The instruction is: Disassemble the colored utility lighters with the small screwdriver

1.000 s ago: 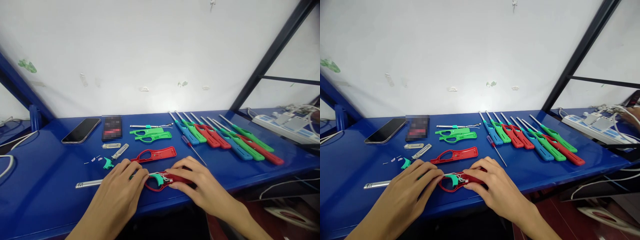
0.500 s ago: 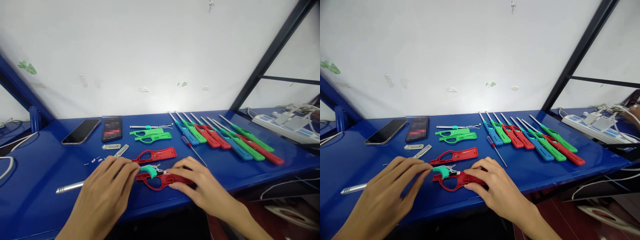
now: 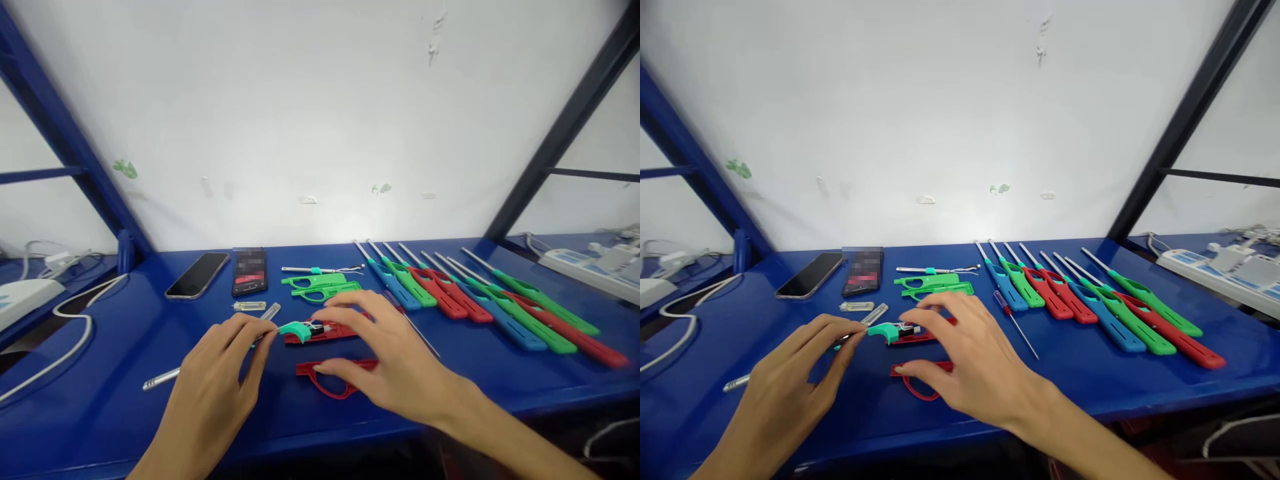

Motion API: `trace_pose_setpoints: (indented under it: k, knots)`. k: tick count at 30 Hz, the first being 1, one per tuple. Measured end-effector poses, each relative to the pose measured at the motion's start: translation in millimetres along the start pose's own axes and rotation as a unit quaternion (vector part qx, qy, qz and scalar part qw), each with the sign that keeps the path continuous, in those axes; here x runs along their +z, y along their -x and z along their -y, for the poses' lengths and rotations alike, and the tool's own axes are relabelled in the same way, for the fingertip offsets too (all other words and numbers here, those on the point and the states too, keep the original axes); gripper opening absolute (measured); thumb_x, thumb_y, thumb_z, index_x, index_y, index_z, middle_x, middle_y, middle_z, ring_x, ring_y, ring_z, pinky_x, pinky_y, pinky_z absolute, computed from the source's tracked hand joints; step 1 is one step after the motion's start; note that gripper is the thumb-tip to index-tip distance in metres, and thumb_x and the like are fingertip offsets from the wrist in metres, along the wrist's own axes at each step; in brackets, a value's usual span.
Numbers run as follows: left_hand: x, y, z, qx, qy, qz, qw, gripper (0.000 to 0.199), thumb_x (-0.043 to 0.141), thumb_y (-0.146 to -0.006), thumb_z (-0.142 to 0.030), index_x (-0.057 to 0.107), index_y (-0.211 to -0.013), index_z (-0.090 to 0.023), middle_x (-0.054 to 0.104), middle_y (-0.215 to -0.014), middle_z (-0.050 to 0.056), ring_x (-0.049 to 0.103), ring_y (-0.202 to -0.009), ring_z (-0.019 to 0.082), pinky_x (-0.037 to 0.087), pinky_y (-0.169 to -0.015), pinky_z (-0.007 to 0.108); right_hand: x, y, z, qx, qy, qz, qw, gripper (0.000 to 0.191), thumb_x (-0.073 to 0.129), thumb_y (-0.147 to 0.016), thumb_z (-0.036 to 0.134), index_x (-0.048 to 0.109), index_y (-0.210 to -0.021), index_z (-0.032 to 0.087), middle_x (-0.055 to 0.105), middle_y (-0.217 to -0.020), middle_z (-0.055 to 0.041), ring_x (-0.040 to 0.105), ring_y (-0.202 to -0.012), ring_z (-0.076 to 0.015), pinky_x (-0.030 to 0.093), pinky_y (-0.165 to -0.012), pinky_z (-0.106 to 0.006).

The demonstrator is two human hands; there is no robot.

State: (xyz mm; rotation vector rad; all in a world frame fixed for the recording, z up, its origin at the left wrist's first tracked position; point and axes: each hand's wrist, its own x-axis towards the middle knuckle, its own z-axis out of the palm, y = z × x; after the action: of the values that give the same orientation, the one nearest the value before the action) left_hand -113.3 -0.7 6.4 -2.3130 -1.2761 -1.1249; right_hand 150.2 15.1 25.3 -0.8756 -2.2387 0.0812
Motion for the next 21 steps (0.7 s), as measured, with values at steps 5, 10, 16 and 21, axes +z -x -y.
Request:
trace_pose_setpoints:
  k: [5, 10, 16, 21]
  knots:
    - [-11.0, 0.9, 12.4, -0.020, -0.031, -0.011, 0.999, 0.015, 0.054, -0.110, -0.025, 0.068, -0.109, -0.024, 0.074, -0.100, 0.000, 0.070, -0.086, 0.020, 0.051, -0.081, 0.032, 22.0, -65.9, 6.5, -0.159, 0.024, 0.023, 0.987, 0.018, 0.061, -0.107, 0.020, 0.079, -0.108, 0.022, 0.081, -0.110, -0.0080, 0.070, -0.100, -0.0247, 0.051, -0.091, -0.041]
    - [-16.1, 1.3, 18.5, -0.065, 0.009, 0.002, 0.998, 0.018, 0.051, -0.110, -0.027, 0.069, -0.106, -0.024, 0.075, -0.097, 0.000, 0.072, -0.083, 0.019, 0.052, -0.077, 0.031, 30.4, -75.2, 20.2, -0.104, -0.056, 0.036, 0.992, 0.026, 0.057, -0.108, 0.018, 0.081, -0.100, 0.023, 0.083, -0.100, -0.0068, 0.071, -0.095, -0.0239, 0.049, -0.090, -0.042]
    - [-15.8, 5.3, 24.0, -0.121, 0.022, 0.045, 0.991, 0.025, 0.049, -0.109, -0.032, 0.071, -0.100, -0.024, 0.075, -0.095, 0.001, 0.072, -0.081, 0.020, 0.051, -0.073, 0.032, 35.9, -104.5, 33.8, 0.040, -0.249, 0.054, 0.966, 0.021, 0.064, -0.107, 0.039, 0.075, -0.108, 0.021, 0.083, -0.104, -0.0040, 0.078, -0.092, -0.0172, 0.061, -0.081, -0.031]
    - [-29.9, 11.3, 38.5, -0.161, 0.002, 0.089, 0.983, 0.024, 0.052, -0.108, -0.035, 0.074, -0.102, -0.027, 0.076, -0.097, 0.000, 0.074, -0.082, 0.021, 0.050, -0.071, 0.032, 65.8, -150.7, 0.0, 0.081, -0.319, 0.151, 0.932, 0.014, 0.076, -0.099, 0.031, 0.074, -0.105, 0.018, 0.083, -0.105, -0.0070, 0.079, -0.098, -0.0181, 0.063, -0.090, -0.032]
